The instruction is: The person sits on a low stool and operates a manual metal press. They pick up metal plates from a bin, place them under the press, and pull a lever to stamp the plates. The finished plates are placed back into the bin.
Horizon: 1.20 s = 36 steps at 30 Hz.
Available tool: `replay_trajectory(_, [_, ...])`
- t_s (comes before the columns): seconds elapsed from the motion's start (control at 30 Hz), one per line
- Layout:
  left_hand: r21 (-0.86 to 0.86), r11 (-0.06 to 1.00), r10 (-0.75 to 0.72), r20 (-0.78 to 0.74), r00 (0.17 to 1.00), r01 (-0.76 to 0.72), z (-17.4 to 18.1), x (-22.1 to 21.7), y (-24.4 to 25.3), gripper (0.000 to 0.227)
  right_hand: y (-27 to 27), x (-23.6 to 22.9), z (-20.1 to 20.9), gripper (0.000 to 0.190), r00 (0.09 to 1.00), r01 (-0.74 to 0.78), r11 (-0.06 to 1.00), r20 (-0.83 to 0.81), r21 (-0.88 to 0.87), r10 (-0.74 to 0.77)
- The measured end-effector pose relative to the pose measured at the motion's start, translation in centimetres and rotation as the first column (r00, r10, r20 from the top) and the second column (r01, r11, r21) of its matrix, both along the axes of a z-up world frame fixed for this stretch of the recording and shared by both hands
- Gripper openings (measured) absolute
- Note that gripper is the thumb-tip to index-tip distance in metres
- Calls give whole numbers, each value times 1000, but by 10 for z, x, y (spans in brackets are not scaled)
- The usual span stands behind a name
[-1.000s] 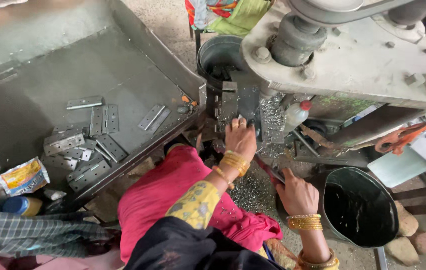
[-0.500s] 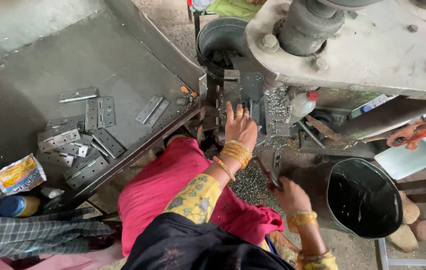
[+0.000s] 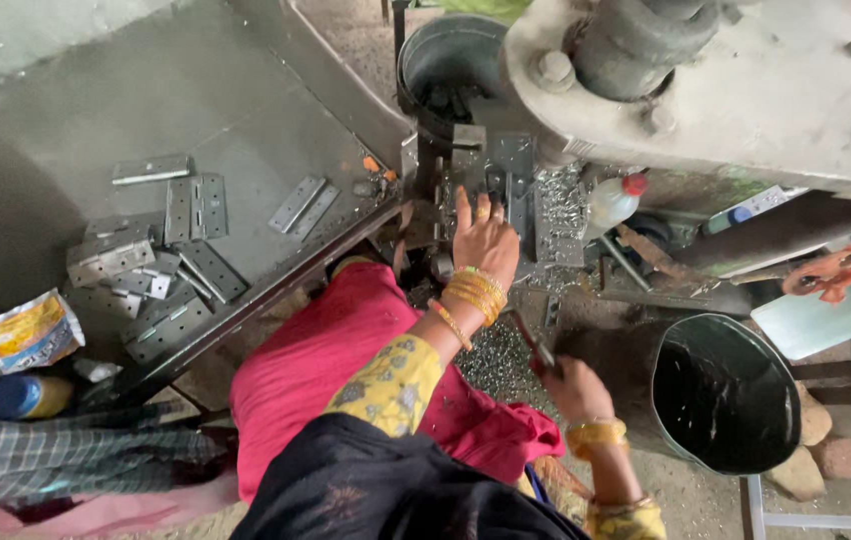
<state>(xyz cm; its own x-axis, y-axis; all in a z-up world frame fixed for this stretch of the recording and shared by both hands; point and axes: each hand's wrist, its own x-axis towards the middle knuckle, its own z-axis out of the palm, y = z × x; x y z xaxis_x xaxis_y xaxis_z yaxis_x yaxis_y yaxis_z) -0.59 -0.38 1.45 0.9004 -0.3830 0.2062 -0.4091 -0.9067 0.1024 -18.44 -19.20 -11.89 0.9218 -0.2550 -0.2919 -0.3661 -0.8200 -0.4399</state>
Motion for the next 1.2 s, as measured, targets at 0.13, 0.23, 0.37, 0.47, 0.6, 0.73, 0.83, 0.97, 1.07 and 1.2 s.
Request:
replay_trajectory(0.13, [-59,998,21,171,985,-11,-11,-1,9,30,24,-7,-23,38,997,76,996,21,45,-77])
replay_trajectory(0.23, [-9,1000,-23,-31,999,23,-8,-9,13,27,16,-13,-19,43,992,19,987,-125,161,1])
replay_trajectory(0.37, [94,996,-2,-98,995,12,18,13,8,26,-6,17,11,38,989,-20,999,-148,-33,15])
replay_trajectory(0.47, [104,995,18,-73,997,-10,14,8,-4,27,-4,0,8,41,999,-47,990,-10,-132,46])
replay_trajectory(0.6, [37,999,17,45,999,-18,4,7,3,31,20,-6,-21,41,999,4,1000,46,4,-5])
replay_trajectory(0.73, [33,999,7,-77,997,-4,-9,-2,9,31,16,-5,-24,44,995,-8,987,-95,161,23])
replay_trajectory(0.83, [5,1000,10,-128,992,-10,4,19,4,34,-2,28,9,34,979,25,993,-205,115,-1])
replay_trajectory(0.97, [145,989,46,-51,998,-39,2,7,-11,40,-4,-1,21,39,996,-84,992,-23,-93,82])
replay_trajectory(1.07, [198,980,61,-137,989,-33,11,24,-12,37,11,2,-5,41,999,-19,1000,47,1,19])
replay_trajectory(1.2, [90,993,80,-44,996,-75,-3,22,-4,38,17,-8,-52,42,997,0,998,72,67,-5])
